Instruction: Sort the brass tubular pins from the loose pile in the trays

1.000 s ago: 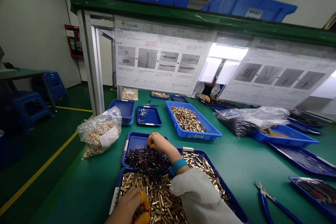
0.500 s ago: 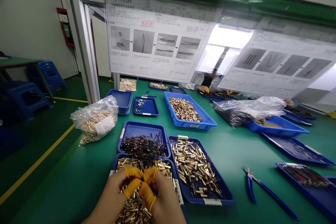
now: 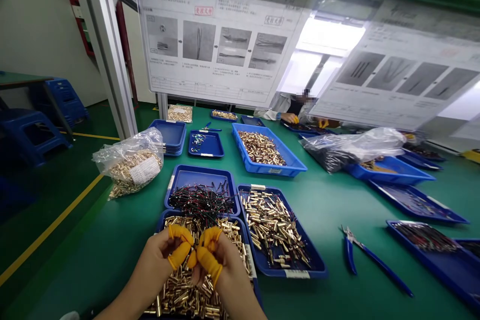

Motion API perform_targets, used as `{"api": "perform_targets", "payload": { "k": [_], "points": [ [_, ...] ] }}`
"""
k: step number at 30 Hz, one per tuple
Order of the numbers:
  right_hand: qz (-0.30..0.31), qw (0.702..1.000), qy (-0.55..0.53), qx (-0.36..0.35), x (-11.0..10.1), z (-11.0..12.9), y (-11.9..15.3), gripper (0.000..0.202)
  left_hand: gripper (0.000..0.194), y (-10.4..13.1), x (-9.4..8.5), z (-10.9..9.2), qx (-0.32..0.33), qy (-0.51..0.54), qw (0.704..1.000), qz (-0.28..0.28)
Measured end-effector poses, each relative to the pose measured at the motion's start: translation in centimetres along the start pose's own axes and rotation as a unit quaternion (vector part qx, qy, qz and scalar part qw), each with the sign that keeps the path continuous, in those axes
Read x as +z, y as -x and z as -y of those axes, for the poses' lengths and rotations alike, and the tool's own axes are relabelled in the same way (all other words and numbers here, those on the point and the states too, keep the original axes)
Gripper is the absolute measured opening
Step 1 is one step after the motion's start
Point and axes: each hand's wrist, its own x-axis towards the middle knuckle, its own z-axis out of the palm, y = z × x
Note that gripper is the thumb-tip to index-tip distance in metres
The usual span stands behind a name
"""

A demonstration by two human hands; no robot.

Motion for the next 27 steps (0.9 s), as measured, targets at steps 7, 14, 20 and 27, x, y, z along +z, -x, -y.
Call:
{"api": "perform_targets", "payload": {
  "k": [7,14,20,27],
  "points": [
    [-0.057,0.996,0.027,0.064,-0.1,0.7,-0.3,0.032,0.01,-0.1,0.1,-0.1,-0.018,0.056,0.998,-0.003],
    [-0.094,0.985,0.141,-0.038,-1.9,-0.9,0.0,0.024,0.017,-0.1,0.2,0.6,-0.038,0.062,0.996,-0.051],
    [-0.095,0.952,0.273,-0.099,-1.9,-0.4,0.3,0.019,0.012,-0.1,0.1,0.6,-0.011,0.018,0.999,-0.042],
    [-0.082,0.93,0.335,-0.126,-1.6,-0.3,0.4,0.018,0.013,-0.1,0.1,0.9,0.012,0.01,1.0,-0.025]
  ]
}}
